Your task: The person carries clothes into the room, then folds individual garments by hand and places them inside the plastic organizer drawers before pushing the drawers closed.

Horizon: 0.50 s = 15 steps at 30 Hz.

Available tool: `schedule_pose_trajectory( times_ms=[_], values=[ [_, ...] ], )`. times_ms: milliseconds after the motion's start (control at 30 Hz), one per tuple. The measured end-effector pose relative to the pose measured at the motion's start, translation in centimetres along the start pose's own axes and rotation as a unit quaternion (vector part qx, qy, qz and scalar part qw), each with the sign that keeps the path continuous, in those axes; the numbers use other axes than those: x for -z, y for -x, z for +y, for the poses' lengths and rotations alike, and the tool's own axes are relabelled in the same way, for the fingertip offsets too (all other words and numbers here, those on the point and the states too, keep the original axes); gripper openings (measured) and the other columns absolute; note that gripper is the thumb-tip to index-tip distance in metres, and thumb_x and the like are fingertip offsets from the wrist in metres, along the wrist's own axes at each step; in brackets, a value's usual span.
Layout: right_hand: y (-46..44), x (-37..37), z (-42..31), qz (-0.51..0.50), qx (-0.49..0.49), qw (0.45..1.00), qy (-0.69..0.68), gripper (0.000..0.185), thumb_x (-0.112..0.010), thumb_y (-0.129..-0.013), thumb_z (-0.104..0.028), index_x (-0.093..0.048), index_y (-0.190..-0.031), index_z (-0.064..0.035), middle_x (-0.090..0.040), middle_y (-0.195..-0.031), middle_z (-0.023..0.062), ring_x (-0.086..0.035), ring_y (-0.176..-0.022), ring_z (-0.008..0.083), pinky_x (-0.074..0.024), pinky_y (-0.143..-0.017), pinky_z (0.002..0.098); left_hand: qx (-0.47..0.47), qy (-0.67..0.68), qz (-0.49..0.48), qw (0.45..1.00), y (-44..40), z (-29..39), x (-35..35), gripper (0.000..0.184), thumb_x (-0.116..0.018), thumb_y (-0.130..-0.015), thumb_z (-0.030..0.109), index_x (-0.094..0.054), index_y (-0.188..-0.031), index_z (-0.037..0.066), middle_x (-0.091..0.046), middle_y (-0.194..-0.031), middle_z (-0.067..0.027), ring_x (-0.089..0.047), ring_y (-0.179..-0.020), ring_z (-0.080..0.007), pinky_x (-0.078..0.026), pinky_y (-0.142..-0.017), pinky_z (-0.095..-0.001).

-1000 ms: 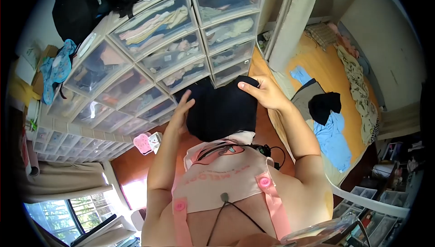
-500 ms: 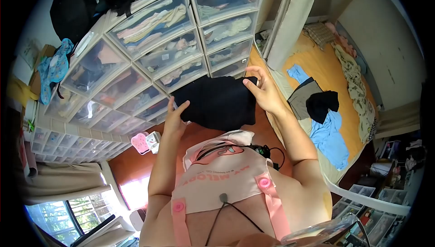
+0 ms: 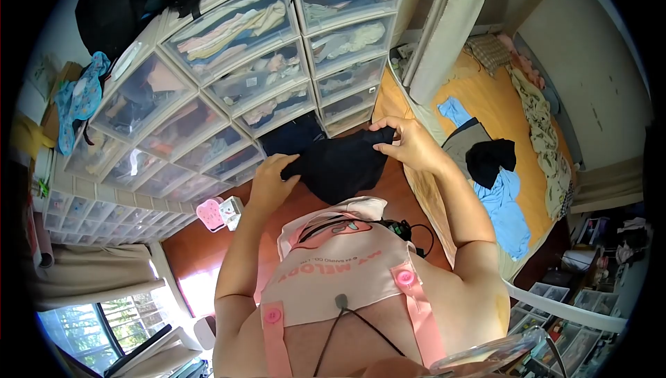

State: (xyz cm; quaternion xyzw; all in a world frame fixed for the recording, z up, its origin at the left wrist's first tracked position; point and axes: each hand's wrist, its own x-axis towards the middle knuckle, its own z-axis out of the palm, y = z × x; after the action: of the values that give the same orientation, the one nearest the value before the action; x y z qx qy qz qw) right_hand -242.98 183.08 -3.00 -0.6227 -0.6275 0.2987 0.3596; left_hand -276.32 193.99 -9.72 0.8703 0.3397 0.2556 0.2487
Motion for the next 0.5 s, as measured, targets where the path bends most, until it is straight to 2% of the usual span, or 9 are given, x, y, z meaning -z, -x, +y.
schedule_pose_trajectory(
  times_ms=[33,167,267,367,433,500],
  values=[
    [0.1,0.3,-0.4,0.009,0.016,0.999,0.047,0.031,-0.081,-0.084,-0.01,-0.072,-0.114,-0.0059,-0.07,-0.077,0.0102,-0.064,-0.07,0.0193,-0.0517,-0.067,0.0328,-0.001,-0.024,0.01,1.0,0.0,0.0,0.1,0.043,-0.085,-0.071,0.006,-0.074,-0.113,0.007,-0.071,-0.106,-0.0123,-0.066,-0.103,-0.0342,-0.054,-0.089,-0.0423],
    [0.0,0.0,1.0,0.021,0.053,0.994,0.09,0.025,-0.082,-0.084,-0.008,-0.074,-0.106,-0.0014,-0.074,-0.083,0.0104,-0.065,-0.067,0.0152,-0.0515,-0.063,0.0314,-0.027,-0.082,0.045,0.995,-0.8,1.4,2.0,0.034,-0.085,-0.067,0.003,-0.075,-0.099,0.006,-0.073,-0.095,-0.011,-0.064,-0.088,-0.0338,-0.054,-0.079,-0.0424],
    [0.2,0.3,0.4,0.045,0.074,0.992,0.096,0.023,-0.083,-0.083,-0.009,-0.074,-0.103,-0.0009,-0.075,-0.085,0.0112,-0.064,-0.063,0.0161,-0.0508,-0.06,0.0308,-0.032,-0.097,0.047,0.994,-1.3,2.6,3.9,0.031,-0.084,-0.067,0.005,-0.077,-0.097,0.007,-0.073,-0.094,-0.0073,-0.064,-0.091,-0.03,-0.054,-0.079,-0.0426],
    [0.3,0.4,0.2,0.071,0.072,0.991,0.086,0.019,-0.084,-0.083,-0.01,-0.073,-0.094,0.0002,-0.074,-0.084,0.0106,-0.062,-0.059,0.0157,-0.0497,-0.057,0.0297,-0.099,-0.057,0.06,0.992,-1.8,1.6,5.3,0.025,-0.083,-0.069,0.001,-0.078,-0.093,0.005,-0.072,-0.089,-0.0086,-0.064,-0.084,-0.0271,-0.054,-0.078,-0.0412],
    [0.7,0.9,-1.0,0.082,0.066,0.992,0.067,0.02,-0.085,-0.081,-0.01,-0.07,-0.088,0.001,-0.072,-0.082,0.0085,-0.059,-0.055,0.0142,-0.0491,-0.055,0.0285,-0.107,0.041,0.055,0.992,-2.0,0.2,5.8,0.022,-0.082,-0.069,-0.001,-0.077,-0.09,0.004,-0.071,-0.087,-0.0096,-0.064,-0.079,-0.0249,-0.053,-0.077,-0.0382],
    [1.4,2.5,-3.4,0.039,0.024,0.998,0.03,0.021,-0.086,-0.08,-0.01,-0.069,-0.086,0.0002,-0.068,-0.08,0.0078,-0.061,-0.066,0.0158,-0.0496,-0.062,0.0312,-0.085,0.127,0.046,0.987,-1.9,0.1,6.6,0.021,-0.081,-0.07,-0.003,-0.076,-0.089,0.002,-0.07,-0.085,-0.0103,-0.065,-0.075,-0.0231,-0.052,-0.078,-0.0356]
  ],
)
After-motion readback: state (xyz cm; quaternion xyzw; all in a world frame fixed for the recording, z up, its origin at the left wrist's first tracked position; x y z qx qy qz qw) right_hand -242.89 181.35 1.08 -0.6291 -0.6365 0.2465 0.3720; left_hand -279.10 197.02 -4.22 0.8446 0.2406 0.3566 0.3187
